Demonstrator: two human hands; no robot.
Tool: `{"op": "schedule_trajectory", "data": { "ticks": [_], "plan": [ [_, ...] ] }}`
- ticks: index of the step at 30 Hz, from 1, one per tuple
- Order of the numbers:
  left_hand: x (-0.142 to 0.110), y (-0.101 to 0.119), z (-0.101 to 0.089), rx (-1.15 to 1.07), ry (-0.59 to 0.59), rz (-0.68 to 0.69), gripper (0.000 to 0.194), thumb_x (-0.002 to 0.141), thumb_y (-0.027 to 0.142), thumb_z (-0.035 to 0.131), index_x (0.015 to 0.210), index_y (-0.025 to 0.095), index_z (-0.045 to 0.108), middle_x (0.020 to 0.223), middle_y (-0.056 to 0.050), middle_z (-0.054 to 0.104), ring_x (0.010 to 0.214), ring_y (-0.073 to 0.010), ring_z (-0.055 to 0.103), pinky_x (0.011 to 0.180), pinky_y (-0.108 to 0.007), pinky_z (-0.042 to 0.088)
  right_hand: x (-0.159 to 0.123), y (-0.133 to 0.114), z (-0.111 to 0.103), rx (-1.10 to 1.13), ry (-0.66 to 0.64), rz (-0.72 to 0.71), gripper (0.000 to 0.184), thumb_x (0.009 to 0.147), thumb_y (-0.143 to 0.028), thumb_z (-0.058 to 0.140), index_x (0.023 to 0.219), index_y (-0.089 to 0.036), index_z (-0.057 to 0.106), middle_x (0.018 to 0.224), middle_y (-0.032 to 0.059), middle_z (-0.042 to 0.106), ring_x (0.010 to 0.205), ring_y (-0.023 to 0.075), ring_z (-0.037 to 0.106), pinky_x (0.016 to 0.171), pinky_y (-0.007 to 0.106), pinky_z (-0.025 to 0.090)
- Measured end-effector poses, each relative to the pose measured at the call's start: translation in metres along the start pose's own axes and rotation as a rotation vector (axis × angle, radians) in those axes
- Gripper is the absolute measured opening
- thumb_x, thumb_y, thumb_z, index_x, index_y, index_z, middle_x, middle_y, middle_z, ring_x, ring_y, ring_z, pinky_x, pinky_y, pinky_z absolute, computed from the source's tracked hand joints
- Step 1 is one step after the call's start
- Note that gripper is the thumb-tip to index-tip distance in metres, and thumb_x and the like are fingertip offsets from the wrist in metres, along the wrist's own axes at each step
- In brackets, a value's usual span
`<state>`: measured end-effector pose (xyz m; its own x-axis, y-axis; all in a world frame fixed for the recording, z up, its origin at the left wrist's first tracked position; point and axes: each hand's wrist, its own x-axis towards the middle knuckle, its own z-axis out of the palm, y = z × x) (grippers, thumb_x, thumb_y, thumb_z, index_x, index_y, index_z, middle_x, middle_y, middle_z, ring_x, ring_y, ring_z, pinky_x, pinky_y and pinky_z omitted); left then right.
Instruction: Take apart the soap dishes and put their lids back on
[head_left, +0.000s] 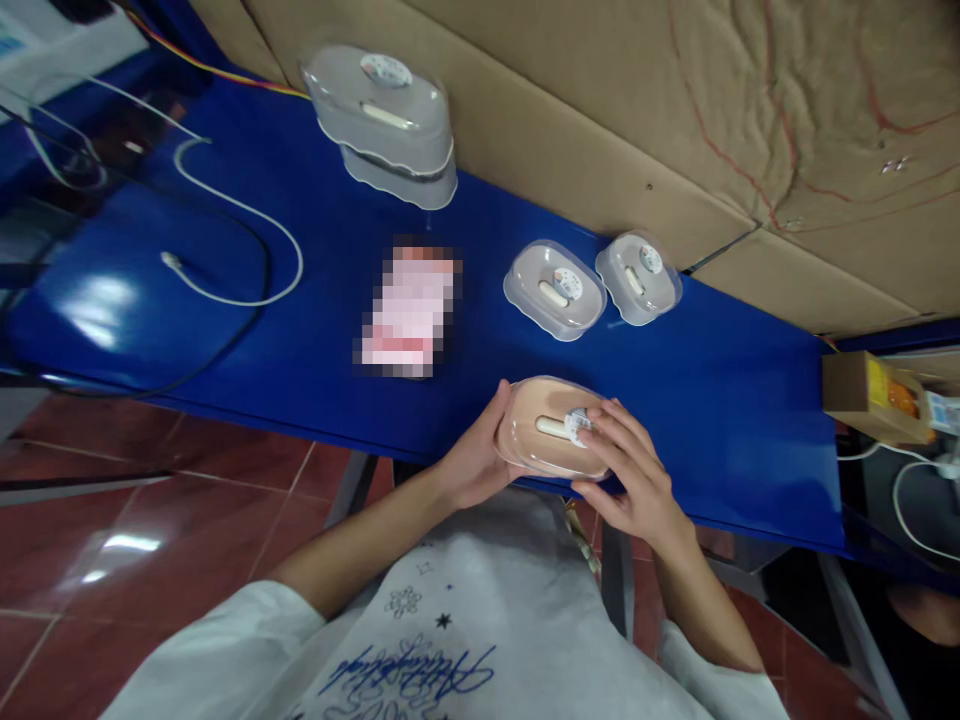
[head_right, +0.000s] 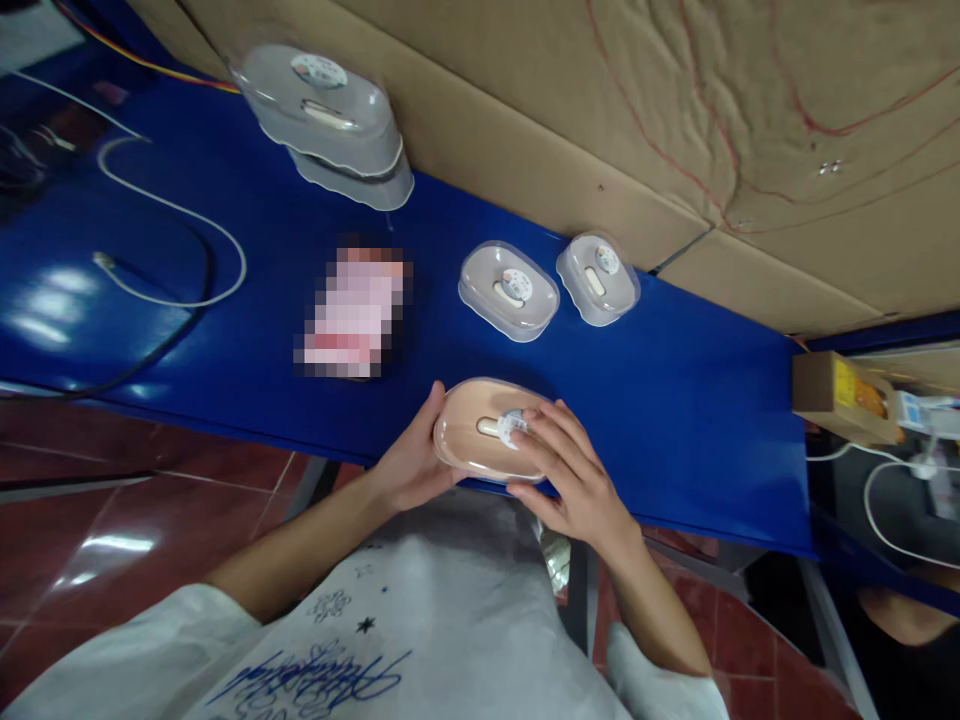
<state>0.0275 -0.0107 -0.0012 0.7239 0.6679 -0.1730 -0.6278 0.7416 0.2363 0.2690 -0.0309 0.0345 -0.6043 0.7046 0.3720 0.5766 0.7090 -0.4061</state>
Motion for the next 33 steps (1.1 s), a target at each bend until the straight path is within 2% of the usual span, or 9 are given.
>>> {"op": "schedule_trajectory", "data": {
  "ticks": [4, 9, 12, 16, 21, 25, 27, 30, 33],
  "plan": [
    [0.000, -0.002, 0.001, 0.025, 0.026, 0.020, 0.080, 0.104, 0.078, 0.043, 0.148, 0.015, 0.067, 0.158, -0.018, 0.062, 0.153, -0.0382, 0.052, 0.125, -0.051, 0.040, -0.002, 0.000, -0.001, -0.019, -0.004, -0.051, 0.078, 0.098, -0.030, 0.078, 0.168, -0.026, 0.042, 0.163, 0.0100, 0.059, 0.156, 0.0364, 0.050, 0.126, 0.067, 0.048],
    [0.001, -0.002, 0.000, 0.003, 0.003, 0.009, 0.078, 0.105, 0.077, 0.043, 0.142, 0.015, 0.072, 0.155, -0.015, 0.066, 0.149, -0.0364, 0.056, 0.122, -0.048, 0.042, -0.006, 0.000, 0.004, -0.027, 0.045, -0.053, 0.079, 0.096, -0.031, 0.080, 0.167, -0.028, 0.044, 0.159, 0.0086, 0.062, 0.154, 0.0361, 0.052, 0.126, 0.068, 0.048],
    [0.000, -0.002, -0.001, -0.021, 0.009, -0.014, 0.078, 0.106, 0.076, 0.040, 0.143, 0.014, 0.071, 0.154, -0.016, 0.066, 0.146, -0.0360, 0.060, 0.121, -0.048, 0.044, -0.007, 0.001, 0.009, -0.034, 0.035, -0.034, 0.078, 0.100, -0.036, 0.076, 0.169, -0.030, 0.040, 0.161, 0.0086, 0.060, 0.155, 0.0368, 0.051, 0.125, 0.070, 0.047],
    [-0.001, -0.002, -0.003, -0.084, -0.017, -0.026, 0.080, 0.108, 0.074, 0.035, 0.149, 0.012, 0.066, 0.155, -0.018, 0.065, 0.143, -0.0355, 0.062, 0.122, -0.048, 0.042, -0.006, 0.002, 0.014, -0.121, 0.031, -0.056, 0.093, 0.096, -0.046, 0.081, 0.173, -0.033, 0.029, 0.160, 0.0095, 0.061, 0.154, 0.0379, 0.052, 0.124, 0.070, 0.049],
    [-0.001, -0.001, -0.001, -0.105, 0.020, -0.018, 0.074, 0.109, 0.068, 0.041, 0.150, 0.012, 0.064, 0.156, -0.017, 0.064, 0.150, -0.0342, 0.056, 0.124, -0.046, 0.040, -0.005, 0.004, 0.005, -0.129, 0.030, -0.075, 0.097, 0.092, -0.038, 0.086, 0.172, -0.025, 0.033, 0.154, 0.0138, 0.066, 0.152, 0.0388, 0.054, 0.122, 0.064, 0.053],
    [-0.001, 0.000, 0.001, -0.089, 0.108, 0.035, 0.070, 0.110, 0.063, 0.047, 0.160, 0.015, 0.053, 0.156, -0.018, 0.064, 0.154, -0.0363, 0.051, 0.128, -0.053, 0.035, -0.014, 0.030, -0.014, -0.224, 0.133, 0.028, 0.093, 0.090, -0.037, 0.088, 0.170, -0.030, 0.039, 0.157, 0.0125, 0.063, 0.148, 0.0400, 0.058, 0.118, 0.064, 0.056],
    [-0.002, 0.000, 0.001, -0.066, 0.113, 0.047, 0.070, 0.109, 0.060, 0.049, 0.164, 0.016, 0.048, 0.156, -0.020, 0.064, 0.151, -0.0370, 0.054, 0.129, -0.055, 0.033, -0.024, 0.052, -0.023, -0.327, 0.181, 0.099, 0.091, 0.091, -0.036, 0.087, 0.168, -0.032, 0.040, 0.158, 0.0131, 0.061, 0.148, 0.0403, 0.057, 0.119, 0.065, 0.053],
    [-0.003, 0.000, 0.000, -0.014, 0.088, 0.050, 0.065, 0.109, 0.054, 0.052, 0.163, 0.018, 0.050, 0.157, -0.020, 0.063, 0.147, -0.0377, 0.058, 0.128, -0.057, 0.032, -0.038, 0.080, -0.032, -0.406, 0.218, 0.224, 0.082, 0.094, -0.038, 0.083, 0.165, -0.031, 0.044, 0.159, 0.0157, 0.059, 0.152, 0.0396, 0.054, 0.121, 0.065, 0.049],
    [-0.004, -0.001, 0.000, 0.012, 0.080, 0.067, 0.061, 0.109, 0.050, 0.052, 0.160, 0.017, 0.054, 0.155, -0.020, 0.064, 0.143, -0.0384, 0.060, 0.128, -0.057, 0.032, -0.042, 0.090, -0.032, -0.426, 0.232, 0.395, 0.071, 0.099, -0.048, 0.075, 0.160, -0.026, 0.048, 0.159, 0.0197, 0.056, 0.153, 0.0421, 0.050, 0.126, 0.075, 0.034]
  ]
}}
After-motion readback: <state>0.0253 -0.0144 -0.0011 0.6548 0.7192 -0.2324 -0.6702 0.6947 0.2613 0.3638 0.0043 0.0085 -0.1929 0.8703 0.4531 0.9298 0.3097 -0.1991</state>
